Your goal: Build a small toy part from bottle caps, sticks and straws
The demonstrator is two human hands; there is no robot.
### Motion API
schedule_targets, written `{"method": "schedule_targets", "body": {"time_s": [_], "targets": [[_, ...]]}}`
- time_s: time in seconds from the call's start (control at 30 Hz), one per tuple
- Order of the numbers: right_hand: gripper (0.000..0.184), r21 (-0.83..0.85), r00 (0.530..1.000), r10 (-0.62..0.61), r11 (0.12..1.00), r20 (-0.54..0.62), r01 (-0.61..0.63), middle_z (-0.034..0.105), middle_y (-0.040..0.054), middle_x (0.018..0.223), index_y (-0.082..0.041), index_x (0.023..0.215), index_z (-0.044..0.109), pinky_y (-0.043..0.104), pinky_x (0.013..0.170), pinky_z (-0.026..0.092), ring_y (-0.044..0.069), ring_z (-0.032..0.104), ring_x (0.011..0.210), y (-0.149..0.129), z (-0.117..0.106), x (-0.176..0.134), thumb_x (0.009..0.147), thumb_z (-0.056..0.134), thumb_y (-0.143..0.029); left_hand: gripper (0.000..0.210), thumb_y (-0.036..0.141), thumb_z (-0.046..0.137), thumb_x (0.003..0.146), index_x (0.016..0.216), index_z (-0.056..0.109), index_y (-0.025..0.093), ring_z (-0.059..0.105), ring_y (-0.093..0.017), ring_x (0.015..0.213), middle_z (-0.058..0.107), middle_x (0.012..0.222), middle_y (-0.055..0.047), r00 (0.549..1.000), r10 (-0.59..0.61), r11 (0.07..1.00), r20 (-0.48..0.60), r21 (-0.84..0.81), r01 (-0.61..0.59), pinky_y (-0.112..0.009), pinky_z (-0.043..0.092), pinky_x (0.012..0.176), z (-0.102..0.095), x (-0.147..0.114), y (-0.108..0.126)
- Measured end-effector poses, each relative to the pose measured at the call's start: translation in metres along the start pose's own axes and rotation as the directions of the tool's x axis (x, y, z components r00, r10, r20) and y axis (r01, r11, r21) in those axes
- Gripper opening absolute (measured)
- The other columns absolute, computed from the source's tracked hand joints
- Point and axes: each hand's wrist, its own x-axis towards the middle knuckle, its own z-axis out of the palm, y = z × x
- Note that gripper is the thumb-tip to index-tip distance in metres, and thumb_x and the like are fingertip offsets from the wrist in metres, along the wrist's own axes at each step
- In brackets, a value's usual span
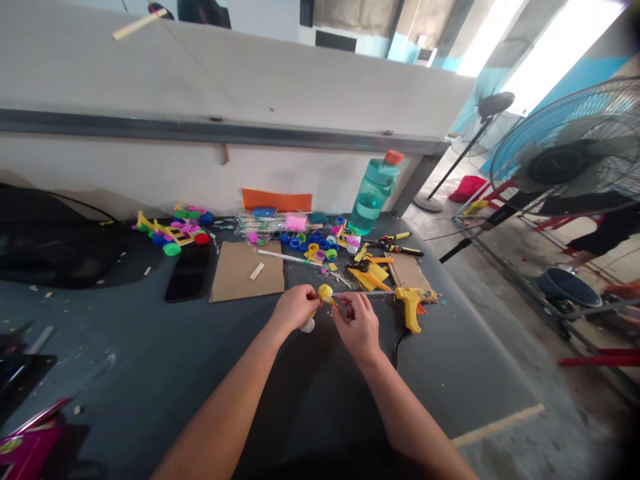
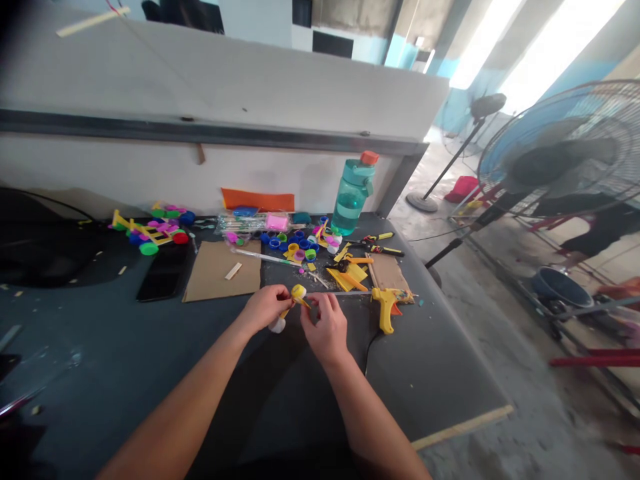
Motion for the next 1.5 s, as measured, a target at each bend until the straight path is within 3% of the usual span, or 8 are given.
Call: {"method": "schedule_targets", "body": {"time_s": [0.3,1.07,1.3,1.5], "targets": [[0.011,0.022,1.0,-0.025,0.999,-0.01,0.025,0.055,0.0007,0.074,-0.02,0.079,0.059,0.023,0.062,0.042,0.011,0.048,0.061,-0.002,-0.002,0.001,0.084,0.05,-0.023,0.014,0.031,0.057,0.072,0.064,0.059,0.02,0.055,-0.014,0.059,0.064,0.063,0.0,1.0,0.012,0.999,0.01,0.037,-0.013,-0.024,0.027,0.051,0.002,0.0,-0.001],[0.006,0.022,0.995,-0.077,0.997,-0.057,0.078,0.055,-0.0009,0.07,-0.02,0.075,0.057,0.024,0.058,0.04,0.011,0.046,0.058,0.003,0.003,0.0,0.08,0.054,-0.019,0.017,0.035,0.057,0.069,0.066,0.063,0.019,0.055,-0.015,0.057,0.064,0.061,-0.001,0.998,-0.003,1.0,0.059,0.024,0.002,-0.024,0.028,0.051,0.003,0.002,-0.004],[0.006,0.085,0.992,-0.047,0.995,-0.113,0.057,0.052,-0.0019,0.066,-0.019,0.074,0.057,0.024,0.056,0.04,0.011,0.045,0.055,0.002,0.002,-0.003,0.08,0.056,-0.02,0.025,0.042,0.061,0.068,0.066,0.063,0.017,0.056,-0.015,0.055,0.064,0.06,-0.002,0.988,0.007,0.978,0.152,-0.205,0.025,-0.022,0.031,0.049,0.003,0.002,-0.013],[0.006,0.188,0.975,-0.047,0.978,-0.216,0.088,0.05,-0.0022,0.066,-0.019,0.074,0.056,0.024,0.053,0.037,0.01,0.043,0.054,-0.005,-0.005,-0.007,0.08,0.058,-0.02,0.021,0.034,0.066,0.065,0.071,0.065,0.015,0.059,-0.016,0.059,0.067,0.065,-0.003,0.987,0.025,0.919,0.161,-0.393,0.04,-0.023,0.038,0.053,-0.001,0.006,-0.027]]}}
